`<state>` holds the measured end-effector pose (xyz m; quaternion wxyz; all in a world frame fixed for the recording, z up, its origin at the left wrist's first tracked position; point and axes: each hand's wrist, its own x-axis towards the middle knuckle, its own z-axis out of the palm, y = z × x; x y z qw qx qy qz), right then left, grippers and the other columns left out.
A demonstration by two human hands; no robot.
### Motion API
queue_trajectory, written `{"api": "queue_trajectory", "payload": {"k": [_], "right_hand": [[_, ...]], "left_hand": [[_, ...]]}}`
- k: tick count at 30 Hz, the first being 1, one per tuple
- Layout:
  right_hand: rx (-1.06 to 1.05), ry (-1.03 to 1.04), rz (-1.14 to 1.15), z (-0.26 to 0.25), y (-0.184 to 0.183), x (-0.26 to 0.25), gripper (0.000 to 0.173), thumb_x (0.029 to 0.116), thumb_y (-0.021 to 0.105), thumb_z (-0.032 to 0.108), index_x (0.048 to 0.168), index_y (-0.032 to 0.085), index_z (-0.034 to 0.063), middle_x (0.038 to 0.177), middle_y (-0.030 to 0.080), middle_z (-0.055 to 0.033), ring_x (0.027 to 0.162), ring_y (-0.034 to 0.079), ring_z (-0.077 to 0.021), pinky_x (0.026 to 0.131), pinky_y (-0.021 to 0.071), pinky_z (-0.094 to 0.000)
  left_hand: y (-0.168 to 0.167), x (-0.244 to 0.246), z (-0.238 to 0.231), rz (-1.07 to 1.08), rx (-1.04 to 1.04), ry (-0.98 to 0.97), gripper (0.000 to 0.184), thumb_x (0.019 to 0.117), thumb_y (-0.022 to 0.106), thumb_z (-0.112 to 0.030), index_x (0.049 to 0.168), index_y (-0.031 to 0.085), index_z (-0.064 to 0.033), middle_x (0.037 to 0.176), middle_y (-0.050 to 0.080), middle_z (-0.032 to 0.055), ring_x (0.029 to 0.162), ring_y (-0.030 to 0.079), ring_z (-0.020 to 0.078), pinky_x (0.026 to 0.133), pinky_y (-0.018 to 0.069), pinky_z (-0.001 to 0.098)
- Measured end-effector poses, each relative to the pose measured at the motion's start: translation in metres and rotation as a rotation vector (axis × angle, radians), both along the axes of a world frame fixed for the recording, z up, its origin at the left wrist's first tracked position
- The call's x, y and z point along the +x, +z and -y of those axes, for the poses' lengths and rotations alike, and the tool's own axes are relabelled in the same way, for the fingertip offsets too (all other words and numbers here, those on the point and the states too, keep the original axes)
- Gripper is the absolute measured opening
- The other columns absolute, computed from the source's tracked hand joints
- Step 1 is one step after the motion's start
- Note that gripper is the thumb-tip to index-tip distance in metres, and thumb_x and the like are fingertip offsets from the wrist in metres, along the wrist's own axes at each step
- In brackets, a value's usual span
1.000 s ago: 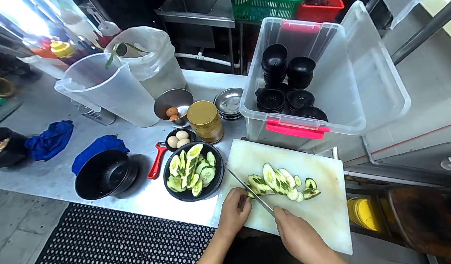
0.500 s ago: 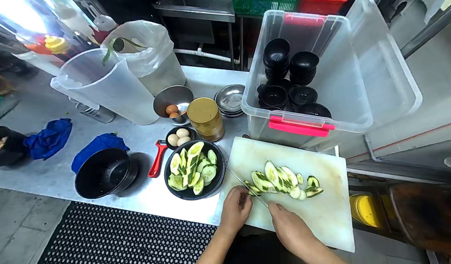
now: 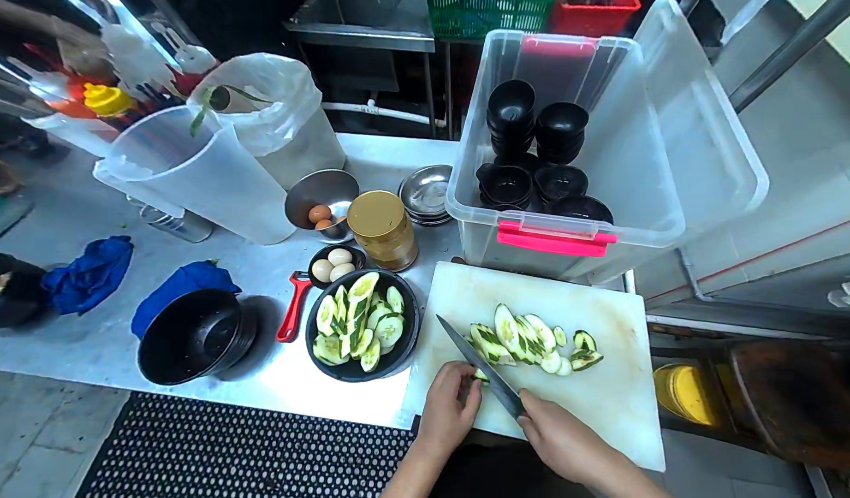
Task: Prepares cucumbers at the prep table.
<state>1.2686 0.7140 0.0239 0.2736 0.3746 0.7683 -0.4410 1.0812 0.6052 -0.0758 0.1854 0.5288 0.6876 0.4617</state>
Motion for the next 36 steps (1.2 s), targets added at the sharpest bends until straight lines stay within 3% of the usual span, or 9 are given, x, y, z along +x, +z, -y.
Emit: {"api": "queue_trajectory", "payload": {"k": [15, 18, 22, 25, 28, 31, 33, 36], "right_hand": [[0.092, 0.046, 0.082, 0.009, -0.005, -0.025, 0.03, 0.1087, 0.041, 0.022, 0.134, 0.047, 0.0082, 0.111, 0.066, -0.0202, 0.102, 0.069, -0.0395, 0.083, 0.057, -0.0559], [0.154, 0.027, -0.011, 0.008, -0.001, -0.016, 0.028, 0.1093, 0.04, 0.026, 0.127, 0.053, 0.009, 0.112, 0.065, -0.0172, 0.099, 0.069, -0.035, 0.082, 0.0574, -0.0523], [0.179, -0.1, -0.17, 0.006, 0.005, 0.008, 0.029, 0.1085, 0.042, 0.032, 0.119, 0.056, 0.0083, 0.101, 0.064, -0.0131, 0.089, 0.067, -0.0283, 0.078, 0.0565, -0.0464], [0.244, -0.183, -0.267, 0.004, 0.009, 0.035, 0.029, 0.1075, 0.045, 0.032, 0.114, 0.059, 0.0078, 0.093, 0.064, -0.0104, 0.083, 0.066, -0.025, 0.076, 0.0568, -0.0438], [0.387, -0.244, -0.354, 0.006, 0.001, 0.071, 0.029, 0.1066, 0.047, 0.032, 0.11, 0.062, 0.0082, 0.089, 0.065, -0.008, 0.078, 0.066, -0.0218, 0.07, 0.0575, -0.0416], [0.448, -0.34, -0.356, 0.008, -0.005, 0.11, 0.029, 0.1057, 0.049, 0.032, 0.111, 0.064, 0.0075, 0.09, 0.067, -0.0082, 0.078, 0.067, -0.0211, 0.071, 0.0583, -0.0417], [0.429, -0.452, -0.315, 0.01, -0.008, 0.137, 0.028, 0.1046, 0.051, 0.03, 0.113, 0.064, 0.0068, 0.09, 0.068, -0.0086, 0.076, 0.067, -0.0209, 0.07, 0.0591, -0.0423], [0.312, -0.668, -0.2, 0.013, -0.011, 0.169, 0.026, 0.1043, 0.052, 0.028, 0.118, 0.061, 0.0074, 0.089, 0.07, -0.0082, 0.064, 0.068, -0.0206, 0.061, 0.0604, -0.0435]], "left_hand": [[-0.007, 0.0, 0.002, -0.053, 0.079, -0.01, 0.018, 0.093, 0.068, -0.018, 0.105, 0.071, -0.0046, 0.103, 0.069, 0.007, 0.081, 0.066, 0.0068, 0.071, 0.0593, 0.0216], [-0.006, 0.0, 0.01, -0.094, 0.076, -0.022, 0.021, 0.092, 0.068, -0.022, 0.105, 0.071, -0.0058, 0.109, 0.067, 0.0102, 0.093, 0.067, 0.0116, 0.079, 0.0602, 0.0261], [-0.009, 0.002, 0.017, -0.17, 0.064, -0.053, 0.018, 0.0924, 0.069, -0.026, 0.1, 0.069, -0.0096, 0.121, 0.068, 0.0103, 0.114, 0.065, 0.019, 0.096, 0.0572, 0.0342], [-0.012, 0.003, 0.016, -0.231, 0.072, -0.111, 0.014, 0.0935, 0.068, -0.025, 0.097, 0.068, -0.0115, 0.111, 0.072, 0.0049, 0.108, 0.067, 0.0179, 0.095, 0.0568, 0.0361], [-0.008, 0.006, 0.018, -0.258, 0.082, -0.159, 0.017, 0.0953, 0.068, -0.023, 0.104, 0.067, -0.0091, 0.102, 0.071, 0.0037, 0.1, 0.068, 0.0163, 0.091, 0.0582, 0.0341], [0.009, 0.018, 0.013, -0.189, 0.141, -0.168, 0.023, 0.0938, 0.068, -0.021, 0.111, 0.068, -0.0066, 0.099, 0.072, 0.004, 0.091, 0.069, 0.0124, 0.083, 0.0606, 0.0298], [0.028, 0.033, -0.006, -0.116, 0.129, -0.198, 0.024, 0.0933, 0.07, -0.022, 0.112, 0.069, -0.0067, 0.099, 0.072, 0.0045, 0.087, 0.068, 0.0115, 0.079, 0.0606, 0.0299], [0.057, 0.064, -0.062, -0.09, -0.001, -0.301, 0.026, 0.0963, 0.067, -0.027, 0.114, 0.072, -0.0083, 0.101, 0.073, 0.0044, 0.089, 0.07, 0.0146, 0.082, 0.0605, 0.0353]]}}
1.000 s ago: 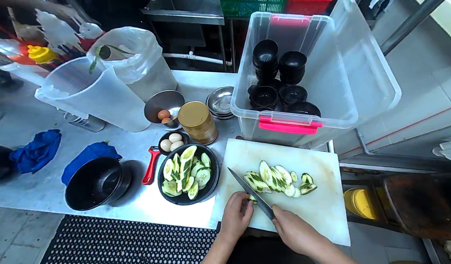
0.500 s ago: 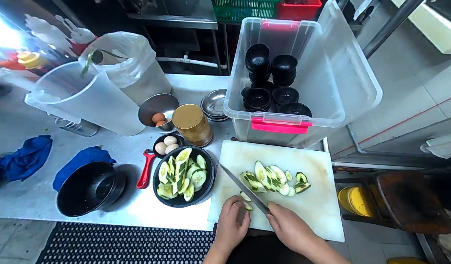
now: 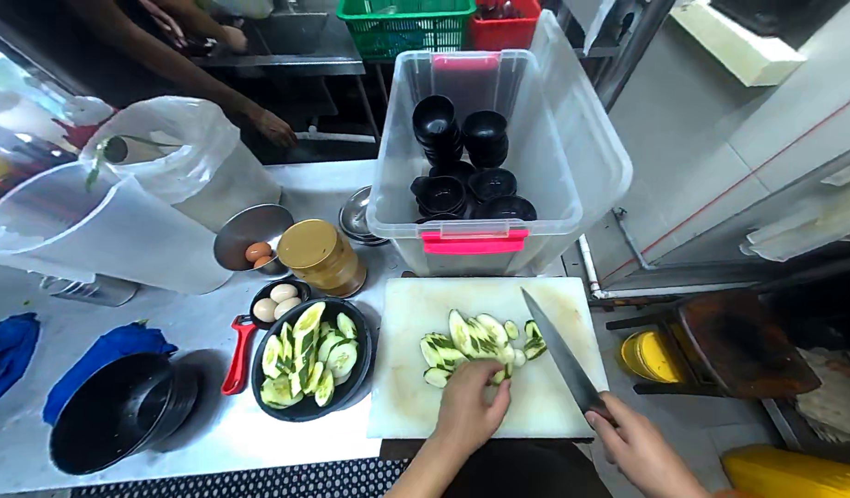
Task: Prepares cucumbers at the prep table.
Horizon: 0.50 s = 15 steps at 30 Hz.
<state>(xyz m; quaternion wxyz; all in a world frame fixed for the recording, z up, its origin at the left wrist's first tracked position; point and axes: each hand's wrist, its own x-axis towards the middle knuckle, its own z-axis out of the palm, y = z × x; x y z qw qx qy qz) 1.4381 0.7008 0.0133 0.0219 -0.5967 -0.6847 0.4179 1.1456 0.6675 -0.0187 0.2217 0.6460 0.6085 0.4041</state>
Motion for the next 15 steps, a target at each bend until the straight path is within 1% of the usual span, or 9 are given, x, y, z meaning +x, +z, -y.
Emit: {"api": "queue_trajectory", "payload": {"k": [2, 4, 6, 7, 8, 10, 12, 14, 15], "right_hand": [[-0.094, -0.134, 0.001, 0.002, 0.002, 0.013, 0.027, 0.1036, 0.054, 0.027, 0.123, 0.06, 0.0077, 0.093, 0.073, -0.009, 0.061, 0.069, -0.0218, 0.059, 0.0607, -0.0442], [-0.136, -0.226, -0.02, 0.006, 0.006, 0.02, 0.028, 0.104, 0.054, 0.026, 0.125, 0.058, 0.0074, 0.094, 0.074, -0.0087, 0.061, 0.07, -0.0214, 0.057, 0.0613, -0.0428], [-0.152, -0.274, -0.053, 0.01, 0.009, 0.023, 0.028, 0.1041, 0.055, 0.025, 0.125, 0.057, 0.0068, 0.091, 0.074, -0.0083, 0.059, 0.069, -0.0209, 0.056, 0.0616, -0.0416], [-0.156, -0.281, -0.066, 0.011, 0.01, 0.023, 0.027, 0.104, 0.055, 0.025, 0.124, 0.057, 0.0067, 0.091, 0.074, -0.0081, 0.059, 0.069, -0.0207, 0.056, 0.0614, -0.0413], [-0.161, -0.278, -0.077, 0.012, 0.011, 0.023, 0.026, 0.104, 0.055, 0.025, 0.123, 0.058, 0.0069, 0.091, 0.074, -0.008, 0.059, 0.069, -0.0205, 0.056, 0.0612, -0.0411], [-0.194, -0.225, -0.087, 0.014, 0.012, 0.024, 0.027, 0.1042, 0.054, 0.026, 0.123, 0.058, 0.0072, 0.094, 0.074, -0.0084, 0.061, 0.07, -0.0208, 0.058, 0.0616, -0.0419], [-0.241, -0.121, -0.073, 0.016, 0.014, 0.024, 0.031, 0.1049, 0.053, 0.029, 0.125, 0.058, 0.0068, 0.094, 0.073, -0.0101, 0.063, 0.07, -0.0227, 0.061, 0.0612, -0.0447], [-0.264, -0.006, -0.05, 0.016, 0.012, 0.021, 0.032, 0.1052, 0.051, 0.031, 0.124, 0.06, 0.0062, 0.089, 0.071, -0.0123, 0.065, 0.069, -0.0261, 0.064, 0.0599, -0.049], [-0.277, 0.034, -0.03, 0.016, 0.01, 0.018, 0.032, 0.1052, 0.051, 0.032, 0.122, 0.06, 0.0067, 0.086, 0.07, -0.0126, 0.065, 0.069, -0.0273, 0.065, 0.0588, -0.0503]], "left_hand": [[0.012, 0.022, -0.044, -0.085, -0.098, -0.053, 0.03, 0.0987, 0.061, -0.031, 0.117, 0.073, -0.011, 0.104, 0.074, 0.0036, 0.093, 0.07, 0.0165, 0.085, 0.0595, 0.0378], [0.015, 0.037, -0.08, -0.201, -0.194, -0.101, 0.031, 0.1009, 0.057, -0.034, 0.121, 0.072, -0.0145, 0.11, 0.074, 0.0014, 0.105, 0.07, 0.0169, 0.095, 0.0568, 0.0394], [0.015, 0.042, -0.102, -0.273, -0.215, -0.135, 0.034, 0.1024, 0.057, -0.036, 0.126, 0.07, -0.0152, 0.112, 0.074, 0.0023, 0.108, 0.068, 0.0202, 0.097, 0.0554, 0.0423], [0.016, 0.038, -0.105, -0.278, -0.191, -0.129, 0.035, 0.1028, 0.058, -0.036, 0.129, 0.069, -0.0147, 0.115, 0.073, 0.0029, 0.11, 0.068, 0.0209, 0.098, 0.0548, 0.0429], [0.017, 0.029, -0.102, -0.263, -0.141, -0.092, 0.034, 0.1031, 0.058, -0.034, 0.129, 0.07, -0.0149, 0.117, 0.073, 0.0024, 0.112, 0.067, 0.0202, 0.1, 0.0545, 0.0427], [0.021, 0.001, -0.083, -0.205, -0.088, 0.053, 0.033, 0.1036, 0.057, -0.032, 0.128, 0.07, -0.0147, 0.121, 0.071, 0.0028, 0.117, 0.065, 0.0207, 0.102, 0.053, 0.0444], [0.021, -0.032, -0.05, -0.173, -0.116, 0.234, 0.035, 0.1015, 0.057, -0.033, 0.126, 0.07, -0.0119, 0.126, 0.069, 0.007, 0.123, 0.061, 0.026, 0.106, 0.0488, 0.0508], [0.008, -0.055, -0.015, -0.194, -0.107, 0.383, 0.044, 0.0973, 0.058, -0.039, 0.127, 0.068, -0.0082, 0.133, 0.065, 0.0126, 0.129, 0.056, 0.0323, 0.11, 0.0423, 0.057], [0.001, -0.058, 0.0, -0.2, -0.114, 0.427, 0.051, 0.0952, 0.058, -0.044, 0.13, 0.067, -0.0069, 0.139, 0.061, 0.0151, 0.133, 0.054, 0.0344, 0.112, 0.0401, 0.0576]]}}
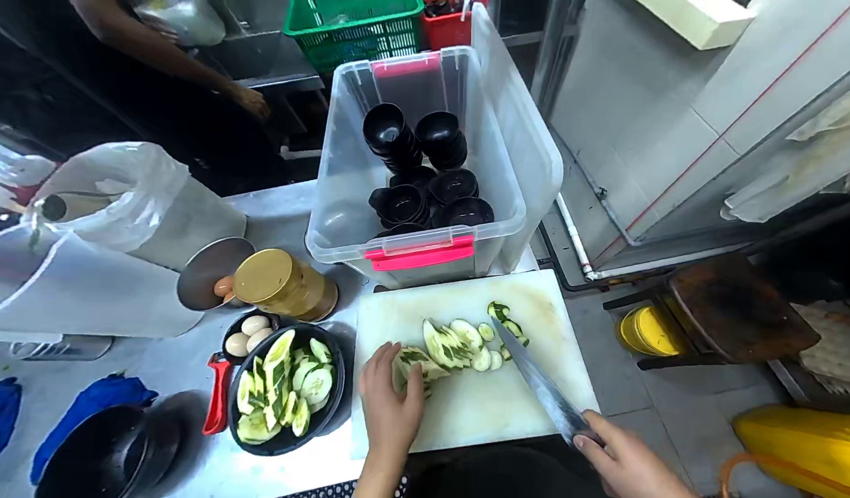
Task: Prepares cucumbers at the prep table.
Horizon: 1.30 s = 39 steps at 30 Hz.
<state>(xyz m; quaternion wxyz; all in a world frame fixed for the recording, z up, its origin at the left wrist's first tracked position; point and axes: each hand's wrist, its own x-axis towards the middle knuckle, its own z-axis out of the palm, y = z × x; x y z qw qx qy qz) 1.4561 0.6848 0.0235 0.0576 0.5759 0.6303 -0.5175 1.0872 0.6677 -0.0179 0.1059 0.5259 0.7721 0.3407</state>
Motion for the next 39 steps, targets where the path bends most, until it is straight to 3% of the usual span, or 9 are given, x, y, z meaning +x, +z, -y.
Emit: {"api": "queue_trajectory", "payload": {"k": [3, 6, 13, 16, 21, 24, 29, 34, 39], "right_hand": [[-0.004, 0.083, 0.074, -0.002, -0.002, -0.011, 0.032, 0.1051, 0.05, 0.032, 0.12, 0.061, 0.0067, 0.086, 0.07, -0.0151, 0.073, 0.07, -0.0314, 0.069, 0.057, -0.055], [0.017, 0.138, 0.097, -0.007, 0.001, -0.012, 0.032, 0.105, 0.049, 0.033, 0.119, 0.061, 0.007, 0.087, 0.069, -0.0149, 0.078, 0.07, -0.0326, 0.072, 0.0562, -0.0556], [-0.038, 0.225, 0.174, -0.022, 0.009, -0.007, 0.03, 0.1065, 0.047, 0.034, 0.119, 0.059, 0.0092, 0.09, 0.068, -0.0149, 0.084, 0.069, -0.0335, 0.075, 0.0547, -0.0555], [0.012, 0.215, 0.238, -0.025, 0.012, -0.011, 0.03, 0.1071, 0.045, 0.033, 0.12, 0.059, 0.0092, 0.093, 0.068, -0.016, 0.089, 0.069, -0.0349, 0.078, 0.0553, -0.0555], [0.111, 0.229, 0.302, -0.023, 0.011, -0.011, 0.031, 0.1076, 0.043, 0.032, 0.121, 0.059, 0.0099, 0.103, 0.069, -0.0162, 0.096, 0.07, -0.0348, 0.081, 0.0567, -0.0546], [0.125, 0.21, 0.232, -0.018, 0.011, -0.006, 0.031, 0.1066, 0.045, 0.032, 0.12, 0.06, 0.0087, 0.098, 0.069, -0.0157, 0.092, 0.071, -0.0344, 0.079, 0.0568, -0.0543], [-0.036, 0.23, 0.139, -0.008, 0.018, 0.009, 0.031, 0.1065, 0.047, 0.033, 0.117, 0.061, 0.0077, 0.089, 0.068, -0.0162, 0.085, 0.07, -0.0345, 0.075, 0.0549, -0.0558], [-0.091, 0.251, 0.128, -0.001, 0.01, 0.018, 0.032, 0.1069, 0.045, 0.033, 0.12, 0.06, 0.0076, 0.089, 0.069, -0.0171, 0.086, 0.07, -0.0356, 0.076, 0.0548, -0.0565], [-0.006, 0.25, 0.286, -0.01, 0.007, 0.003, 0.033, 0.1085, 0.04, 0.033, 0.122, 0.056, 0.008, 0.096, 0.069, -0.0185, 0.092, 0.071, -0.0381, 0.078, 0.0566, -0.0562]], "left_hand": [[-0.019, 0.013, 0.026, 0.069, -0.017, 0.032, 0.075, 0.091, 0.063, -0.054, 0.142, 0.055, -0.0002, 0.153, 0.046, 0.0245, 0.144, 0.041, 0.0411, 0.118, 0.0335, 0.0592], [-0.033, 0.032, 0.025, 0.11, 0.013, 0.054, 0.09, 0.0857, 0.068, -0.056, 0.151, 0.044, 0.001, 0.159, 0.034, 0.0286, 0.149, 0.032, 0.0436, 0.12, 0.0299, 0.0596], [-0.047, 0.046, 0.009, -0.031, 0.049, -0.04, 0.097, 0.0771, 0.075, -0.068, 0.149, 0.05, -0.007, 0.161, 0.024, 0.0348, 0.15, 0.026, 0.0489, 0.119, 0.031, 0.0601], [-0.046, 0.045, -0.002, -0.16, 0.067, -0.103, 0.099, 0.0733, 0.073, -0.075, 0.148, 0.055, -0.0135, 0.159, 0.029, 0.0345, 0.149, 0.025, 0.0531, 0.12, 0.0267, 0.0638], [-0.042, 0.046, -0.013, -0.267, 0.019, -0.131, 0.095, 0.0713, 0.069, -0.082, 0.145, 0.059, -0.0226, 0.159, 0.035, 0.0284, 0.147, 0.028, 0.0555, 0.116, 0.0268, 0.0708], [-0.035, 0.051, -0.015, -0.368, -0.023, -0.148, 0.092, 0.0713, 0.064, -0.086, 0.145, 0.059, -0.0302, 0.159, 0.038, 0.0248, 0.146, 0.029, 0.0561, 0.111, 0.0245, 0.0781], [-0.02, 0.067, -0.026, -0.561, -0.09, -0.162, 0.089, 0.0712, 0.058, -0.09, 0.144, 0.059, -0.0385, 0.158, 0.044, 0.0161, 0.145, 0.033, 0.055, 0.105, 0.0191, 0.0849], [-0.016, 0.079, -0.042, -0.649, -0.156, -0.347, 0.067, 0.0835, 0.058, -0.076, 0.143, 0.058, -0.0443, 0.158, 0.047, 0.0071, 0.148, 0.033, 0.0481, 0.109, 0.0149, 0.0838], [-0.021, 0.072, -0.045, -0.674, -0.138, -0.364, 0.046, 0.0909, 0.054, -0.062, 0.13, 0.068, -0.0434, 0.139, 0.065, 0.0019, 0.139, 0.048, 0.0428, 0.108, 0.0224, 0.0816]]}}
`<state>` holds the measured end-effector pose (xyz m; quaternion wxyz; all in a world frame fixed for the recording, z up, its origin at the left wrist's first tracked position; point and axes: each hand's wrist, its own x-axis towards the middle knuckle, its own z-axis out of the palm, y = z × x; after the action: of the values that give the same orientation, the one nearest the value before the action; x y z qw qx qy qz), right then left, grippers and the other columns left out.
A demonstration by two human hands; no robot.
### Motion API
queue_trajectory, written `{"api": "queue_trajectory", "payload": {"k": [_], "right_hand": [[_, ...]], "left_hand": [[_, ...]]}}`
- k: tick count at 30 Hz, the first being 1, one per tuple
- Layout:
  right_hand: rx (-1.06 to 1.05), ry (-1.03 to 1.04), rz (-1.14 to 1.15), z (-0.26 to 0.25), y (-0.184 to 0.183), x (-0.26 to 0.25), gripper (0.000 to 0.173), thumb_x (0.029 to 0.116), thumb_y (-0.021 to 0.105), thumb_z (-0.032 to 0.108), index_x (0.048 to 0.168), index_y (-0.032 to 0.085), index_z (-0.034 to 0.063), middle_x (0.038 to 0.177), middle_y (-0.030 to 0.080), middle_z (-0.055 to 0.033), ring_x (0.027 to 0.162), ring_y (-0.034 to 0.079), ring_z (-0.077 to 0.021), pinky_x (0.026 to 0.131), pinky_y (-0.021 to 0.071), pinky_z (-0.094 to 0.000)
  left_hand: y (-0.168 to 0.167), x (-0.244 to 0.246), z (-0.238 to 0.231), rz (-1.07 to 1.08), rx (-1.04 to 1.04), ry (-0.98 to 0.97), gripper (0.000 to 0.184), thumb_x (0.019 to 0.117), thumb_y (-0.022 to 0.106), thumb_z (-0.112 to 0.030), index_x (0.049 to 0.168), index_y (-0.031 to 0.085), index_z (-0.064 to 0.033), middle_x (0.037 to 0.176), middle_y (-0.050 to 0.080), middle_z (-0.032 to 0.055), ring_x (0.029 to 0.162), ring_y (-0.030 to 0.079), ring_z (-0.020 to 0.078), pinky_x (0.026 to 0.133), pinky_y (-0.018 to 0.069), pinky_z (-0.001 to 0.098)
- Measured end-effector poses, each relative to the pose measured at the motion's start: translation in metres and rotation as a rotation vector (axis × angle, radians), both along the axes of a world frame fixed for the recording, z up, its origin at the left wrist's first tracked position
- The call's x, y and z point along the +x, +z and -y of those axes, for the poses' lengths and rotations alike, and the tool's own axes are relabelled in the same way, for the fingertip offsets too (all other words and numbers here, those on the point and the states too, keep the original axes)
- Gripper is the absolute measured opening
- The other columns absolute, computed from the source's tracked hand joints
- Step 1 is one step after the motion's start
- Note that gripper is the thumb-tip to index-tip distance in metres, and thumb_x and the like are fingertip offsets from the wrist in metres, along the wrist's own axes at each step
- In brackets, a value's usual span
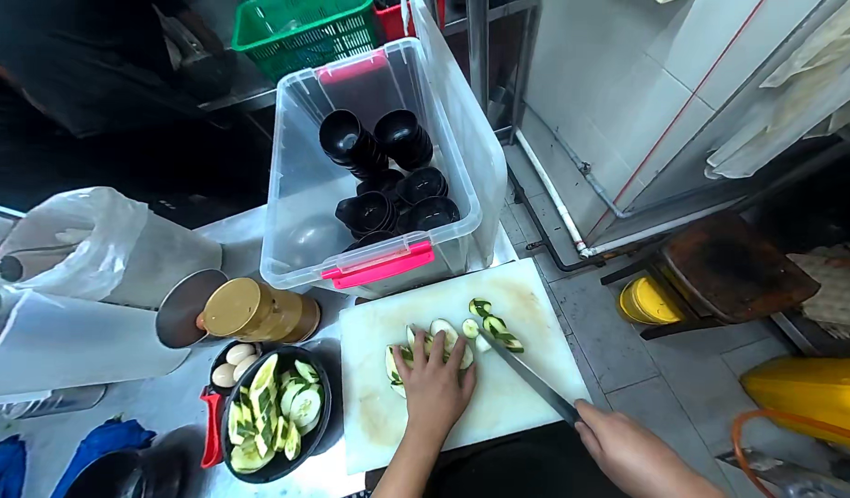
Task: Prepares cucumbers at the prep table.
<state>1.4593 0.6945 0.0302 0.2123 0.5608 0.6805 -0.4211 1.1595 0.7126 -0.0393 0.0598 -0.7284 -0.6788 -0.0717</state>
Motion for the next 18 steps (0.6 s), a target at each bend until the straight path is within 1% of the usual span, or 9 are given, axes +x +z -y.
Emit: {"api": "queue_trajectory", "payload": {"k": [3, 6, 9, 11, 13, 15, 16, 17, 18], "right_hand": [[0.044, -0.036, 0.006, -0.008, 0.002, -0.009, 0.033, 0.109, 0.039, 0.034, 0.121, 0.057, 0.0088, 0.098, 0.068, -0.0166, 0.094, 0.07, -0.0355, 0.08, 0.0569, -0.0539], [0.065, -0.064, -0.082, -0.01, 0.005, -0.02, 0.032, 0.1079, 0.041, 0.033, 0.119, 0.058, 0.0081, 0.096, 0.068, -0.0156, 0.091, 0.07, -0.0341, 0.079, 0.0563, -0.0529], [-0.005, -0.061, -0.169, -0.012, 0.002, -0.03, 0.032, 0.107, 0.043, 0.034, 0.118, 0.059, 0.0082, 0.09, 0.067, -0.0145, 0.086, 0.069, -0.0329, 0.076, 0.0553, -0.0535], [-0.043, -0.058, -0.179, -0.008, 0.0, -0.032, 0.032, 0.1066, 0.044, 0.034, 0.116, 0.059, 0.0074, 0.088, 0.066, -0.0152, 0.084, 0.068, -0.0336, 0.075, 0.0548, -0.054], [-0.057, -0.059, -0.185, -0.001, 0.0, -0.027, 0.033, 0.1064, 0.046, 0.032, 0.117, 0.06, 0.0049, 0.089, 0.067, -0.0174, 0.085, 0.069, -0.0353, 0.075, 0.0544, -0.0556], [-0.065, -0.06, -0.19, 0.008, 0.001, -0.017, 0.034, 0.1061, 0.047, 0.03, 0.119, 0.061, 0.0018, 0.092, 0.069, -0.0205, 0.089, 0.07, -0.0379, 0.078, 0.0541, -0.0587], [-0.058, -0.056, -0.199, 0.012, 0.001, -0.011, 0.035, 0.1061, 0.047, 0.029, 0.12, 0.061, 0.0006, 0.094, 0.07, -0.0218, 0.091, 0.07, -0.0392, 0.08, 0.0543, -0.0601], [-0.051, -0.056, -0.215, 0.016, 0.0, -0.006, 0.035, 0.1062, 0.047, 0.028, 0.121, 0.061, -0.0003, 0.096, 0.07, -0.0228, 0.092, 0.071, -0.0401, 0.081, 0.0542, -0.0611], [-0.048, -0.058, -0.237, 0.019, -0.004, -0.001, 0.035, 0.1062, 0.047, 0.028, 0.12, 0.061, -0.0006, 0.097, 0.071, -0.0229, 0.092, 0.071, -0.0403, 0.081, 0.0543, -0.0614]], "left_hand": [[-0.003, -0.006, 0.011, 0.018, 0.036, 0.0, 0.044, 0.0911, 0.054, -0.055, 0.128, 0.07, -0.0375, 0.136, 0.066, 0.0028, 0.14, 0.048, 0.0422, 0.109, 0.0218, 0.0811], [-0.005, -0.012, 0.023, 0.034, 0.055, -0.013, 0.048, 0.092, 0.054, -0.056, 0.134, 0.067, -0.0378, 0.145, 0.06, 0.0039, 0.143, 0.043, 0.0427, 0.11, 0.0192, 0.0812], [-0.009, -0.017, 0.028, 0.089, 0.084, -0.037, 0.052, 0.0933, 0.053, -0.059, 0.14, 0.063, -0.0377, 0.152, 0.054, 0.0054, 0.146, 0.039, 0.0423, 0.112, 0.0178, 0.0803], [-0.008, -0.022, 0.03, 0.16, 0.13, -0.06, 0.053, 0.0947, 0.053, -0.059, 0.142, 0.061, -0.0361, 0.155, 0.05, 0.007, 0.149, 0.036, 0.041, 0.115, 0.0168, 0.0779], [-0.004, -0.032, 0.037, 0.271, 0.21, -0.019, 0.052, 0.0967, 0.053, -0.055, 0.141, 0.062, -0.0305, 0.155, 0.05, 0.011, 0.149, 0.036, 0.0399, 0.118, 0.0209, 0.0725], [0.001, -0.04, 0.056, 0.476, 0.288, 0.178, 0.054, 0.0976, 0.056, -0.049, 0.136, 0.064, -0.0117, 0.15, 0.051, 0.0242, 0.145, 0.039, 0.0452, 0.119, 0.0278, 0.0667], [0.004, -0.04, 0.067, 0.596, 0.288, 0.336, 0.061, 0.0965, 0.058, -0.046, 0.138, 0.059, -0.0005, 0.15, 0.045, 0.0308, 0.145, 0.036, 0.0477, 0.119, 0.0278, 0.0646], [0.005, -0.039, 0.078, 0.694, 0.257, 0.509, 0.07, 0.0957, 0.058, -0.045, 0.143, 0.05, 0.0054, 0.154, 0.039, 0.0331, 0.147, 0.032, 0.0477, 0.12, 0.026, 0.0628], [0.005, -0.036, 0.087, 0.762, 0.209, 0.657, 0.076, 0.0952, 0.057, -0.046, 0.148, 0.042, 0.0062, 0.156, 0.035, 0.0321, 0.147, 0.031, 0.0469, 0.12, 0.025, 0.0619]]}}
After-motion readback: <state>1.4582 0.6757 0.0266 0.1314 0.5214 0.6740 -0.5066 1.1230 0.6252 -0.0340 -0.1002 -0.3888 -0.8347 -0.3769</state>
